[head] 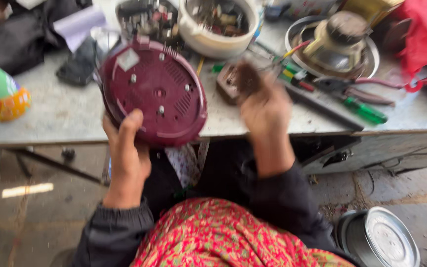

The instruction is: The person uses a screwdriver to remove screws from the bottom of a maroon electric kettle. They rotate the kettle to access different screws and continue unscrewing them throughout the clip.

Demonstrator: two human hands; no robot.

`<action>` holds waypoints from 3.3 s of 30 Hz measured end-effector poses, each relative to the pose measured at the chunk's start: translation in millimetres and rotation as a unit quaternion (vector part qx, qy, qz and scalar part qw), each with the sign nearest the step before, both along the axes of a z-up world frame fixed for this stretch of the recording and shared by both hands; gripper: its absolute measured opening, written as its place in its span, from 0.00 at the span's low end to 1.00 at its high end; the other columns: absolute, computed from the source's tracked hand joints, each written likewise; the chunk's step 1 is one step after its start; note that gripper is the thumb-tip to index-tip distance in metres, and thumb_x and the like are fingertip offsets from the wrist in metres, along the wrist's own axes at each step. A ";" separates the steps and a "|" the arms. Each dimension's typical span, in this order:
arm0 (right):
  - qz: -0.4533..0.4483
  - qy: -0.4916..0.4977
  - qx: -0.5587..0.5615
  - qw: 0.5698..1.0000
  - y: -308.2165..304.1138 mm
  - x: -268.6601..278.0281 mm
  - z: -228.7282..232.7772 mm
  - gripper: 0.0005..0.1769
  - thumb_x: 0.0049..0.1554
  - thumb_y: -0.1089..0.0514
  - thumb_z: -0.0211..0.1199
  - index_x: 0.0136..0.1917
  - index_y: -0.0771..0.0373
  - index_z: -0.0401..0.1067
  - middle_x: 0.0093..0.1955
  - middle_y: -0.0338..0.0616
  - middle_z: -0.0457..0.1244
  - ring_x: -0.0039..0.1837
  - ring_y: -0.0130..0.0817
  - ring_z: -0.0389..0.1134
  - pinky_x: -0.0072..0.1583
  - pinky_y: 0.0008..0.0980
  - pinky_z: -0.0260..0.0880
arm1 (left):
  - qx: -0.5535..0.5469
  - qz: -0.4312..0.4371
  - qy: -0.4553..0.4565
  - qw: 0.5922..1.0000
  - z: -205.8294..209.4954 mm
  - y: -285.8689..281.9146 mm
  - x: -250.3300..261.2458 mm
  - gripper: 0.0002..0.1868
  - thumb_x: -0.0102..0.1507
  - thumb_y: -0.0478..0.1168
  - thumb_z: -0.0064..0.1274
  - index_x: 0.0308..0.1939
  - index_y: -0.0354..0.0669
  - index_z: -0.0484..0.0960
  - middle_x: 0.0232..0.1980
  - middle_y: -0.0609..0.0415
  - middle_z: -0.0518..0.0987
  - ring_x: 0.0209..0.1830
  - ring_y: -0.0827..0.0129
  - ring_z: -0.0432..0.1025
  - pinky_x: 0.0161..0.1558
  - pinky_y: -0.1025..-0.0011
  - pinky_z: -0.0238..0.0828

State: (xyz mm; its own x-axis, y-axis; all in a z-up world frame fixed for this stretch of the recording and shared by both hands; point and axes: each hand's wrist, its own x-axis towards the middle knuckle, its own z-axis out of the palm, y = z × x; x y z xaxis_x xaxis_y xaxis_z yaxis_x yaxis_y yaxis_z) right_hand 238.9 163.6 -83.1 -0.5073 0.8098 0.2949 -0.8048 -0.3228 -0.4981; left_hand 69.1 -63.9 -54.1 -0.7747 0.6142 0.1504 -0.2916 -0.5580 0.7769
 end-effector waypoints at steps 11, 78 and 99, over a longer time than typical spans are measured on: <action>0.020 -0.506 0.476 0.719 -38.6 49.4 54.3 0.14 0.57 0.63 0.61 0.57 0.65 0.77 0.54 0.50 0.70 0.55 0.39 0.72 0.58 0.36 0.70 | -0.089 0.022 0.162 0.983 -34.6 12.8 -64.2 0.42 0.68 0.50 0.60 0.76 0.30 0.57 0.71 0.44 0.69 0.70 0.64 0.65 0.76 0.63 0.62; -0.108 -0.046 0.187 0.975 -77.7 -23.4 67.8 0.03 0.78 0.61 0.49 0.64 0.61 0.60 0.43 0.43 0.55 0.40 0.30 0.56 0.43 0.30 0.60 | -0.356 0.029 0.756 0.549 71.2 46.7 -94.3 0.53 0.52 0.81 0.54 0.71 0.53 0.72 0.62 0.35 0.74 0.60 0.42 0.68 0.57 0.50 0.67; -0.233 -0.281 0.477 0.799 -106.5 -39.6 94.6 0.13 0.68 0.62 0.68 0.62 0.65 0.68 0.56 0.45 0.61 0.51 0.31 0.67 0.54 0.26 0.71 | -0.394 0.050 0.739 0.544 63.7 53.2 -91.2 0.56 0.49 0.85 0.50 0.70 0.55 0.72 0.61 0.34 0.74 0.57 0.40 0.68 0.52 0.47 0.67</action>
